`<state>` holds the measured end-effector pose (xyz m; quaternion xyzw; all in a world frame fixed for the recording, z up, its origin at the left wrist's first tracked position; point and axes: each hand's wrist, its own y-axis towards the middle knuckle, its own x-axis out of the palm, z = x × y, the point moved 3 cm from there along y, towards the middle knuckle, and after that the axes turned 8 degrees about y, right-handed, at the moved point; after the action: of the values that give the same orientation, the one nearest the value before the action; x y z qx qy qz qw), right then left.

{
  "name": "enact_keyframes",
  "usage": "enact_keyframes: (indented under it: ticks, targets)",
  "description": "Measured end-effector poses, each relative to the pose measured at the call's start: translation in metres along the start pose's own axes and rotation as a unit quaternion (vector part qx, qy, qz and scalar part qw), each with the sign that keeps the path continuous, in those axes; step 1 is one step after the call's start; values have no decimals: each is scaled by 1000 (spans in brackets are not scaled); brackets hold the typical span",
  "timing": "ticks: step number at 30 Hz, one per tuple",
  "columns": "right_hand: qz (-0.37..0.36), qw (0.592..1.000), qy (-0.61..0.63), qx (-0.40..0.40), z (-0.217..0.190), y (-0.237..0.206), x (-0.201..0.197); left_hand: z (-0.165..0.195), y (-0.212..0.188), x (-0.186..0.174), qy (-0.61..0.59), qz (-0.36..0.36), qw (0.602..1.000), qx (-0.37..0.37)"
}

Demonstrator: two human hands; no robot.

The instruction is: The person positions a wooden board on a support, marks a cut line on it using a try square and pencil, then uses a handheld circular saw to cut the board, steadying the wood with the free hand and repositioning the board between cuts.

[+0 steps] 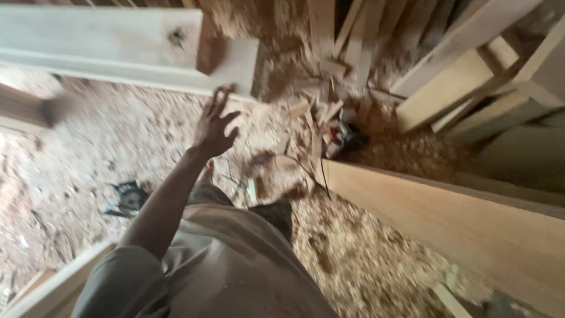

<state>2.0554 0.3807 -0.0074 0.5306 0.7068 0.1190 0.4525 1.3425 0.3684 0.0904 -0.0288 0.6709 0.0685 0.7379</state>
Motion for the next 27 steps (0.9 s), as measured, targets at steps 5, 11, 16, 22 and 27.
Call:
enact_keyframes:
  ticks: [5, 11, 16, 22, 27]
  targets:
    - [-325, 923, 34, 201, -62, -156, -30, -38, -65, 52, -51, -100, 989, -95]
    - [-755, 548, 84, 350, -222, -362, -67, -85, -67, 54, -128, -163, 968, -141]
    - [-826, 483, 94, 274, -280, -413, -60, -127, -37, 9, -170, 0, 985, -36]
    - [-842, 493, 146, 163, -364, -465, -37, -188, -134, 14, -322, -41, 945, 41]
    - [-729, 612, 292, -88, -559, -494, -65, -348, -266, 102, -207, -315, 917, -132]
